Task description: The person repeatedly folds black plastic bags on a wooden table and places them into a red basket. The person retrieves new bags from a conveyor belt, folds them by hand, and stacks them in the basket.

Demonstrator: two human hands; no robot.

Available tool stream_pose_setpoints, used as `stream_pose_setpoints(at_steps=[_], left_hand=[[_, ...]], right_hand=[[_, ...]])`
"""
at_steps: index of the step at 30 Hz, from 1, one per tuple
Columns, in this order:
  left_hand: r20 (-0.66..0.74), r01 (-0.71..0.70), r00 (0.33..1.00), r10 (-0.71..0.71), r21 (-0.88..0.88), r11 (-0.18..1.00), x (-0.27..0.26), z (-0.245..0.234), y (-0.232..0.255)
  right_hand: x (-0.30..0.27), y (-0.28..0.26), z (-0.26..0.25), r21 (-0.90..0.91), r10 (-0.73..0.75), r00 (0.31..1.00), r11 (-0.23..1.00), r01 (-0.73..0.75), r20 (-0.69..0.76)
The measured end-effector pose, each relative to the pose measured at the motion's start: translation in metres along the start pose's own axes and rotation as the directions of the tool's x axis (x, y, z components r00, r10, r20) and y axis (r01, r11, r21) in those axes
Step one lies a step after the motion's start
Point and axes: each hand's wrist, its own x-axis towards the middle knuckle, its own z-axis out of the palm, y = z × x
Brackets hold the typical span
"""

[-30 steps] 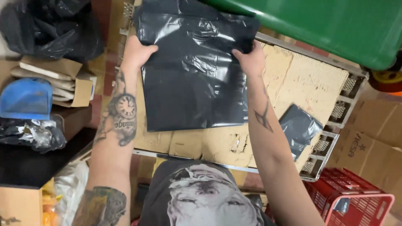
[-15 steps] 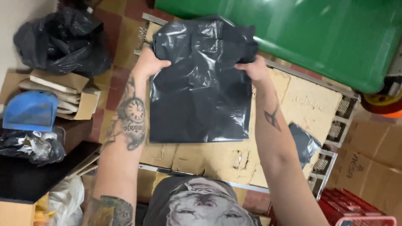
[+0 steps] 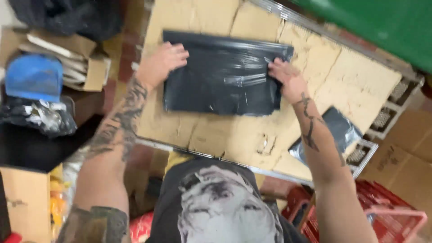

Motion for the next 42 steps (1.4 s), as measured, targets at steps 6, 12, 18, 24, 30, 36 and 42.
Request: stream_pose_setpoints(at_steps=[6,12,18,24,30,36,42], left_hand=[[0.176,0.392,0.901,-0.396,0.062,0.918,0.053,-0.024,0.087],[-0.297,0.405,0.912,-0.282,0.545,0.735,0.069,0.086,0.128],[-0.461,0.778,0.605,-0.65,0.167,0.606,-0.03,0.052,0.152],[-0.334,0.947,0.2,-0.921,-0.174,0.269,-0.019,0.048,0.189],[-0.481,0.487,0.673,-0.562,-0.284,0.826,0.012,0.011,0.252],[-0.49,0.144,0.869,-0.065,0.124,0.982,0.041,0.117,0.27],[-0.07,0.452,0.888,-0.454,-0.046,0.891,0.037,0.149,0.254]], right_hand=[[0.034,-0.054,0.005,-0.064,0.338,0.935,0.941,-0.332,0.105],[0.083,-0.091,0.069,-0.38,0.162,0.981,0.905,-0.19,-0.103],[0.096,-0.093,0.069,-0.295,0.632,0.756,0.699,-0.651,-0.17],[0.153,-0.156,0.159,0.14,0.314,0.843,0.949,-0.281,-0.436],[0.116,-0.157,0.153,0.748,0.804,0.368,0.582,-0.32,-0.468],[-0.068,-0.109,0.06,0.887,0.857,0.32,0.452,-0.089,-0.405],[0.045,-0.079,0.048,0.538,0.542,0.756,0.787,-0.302,-0.368]])
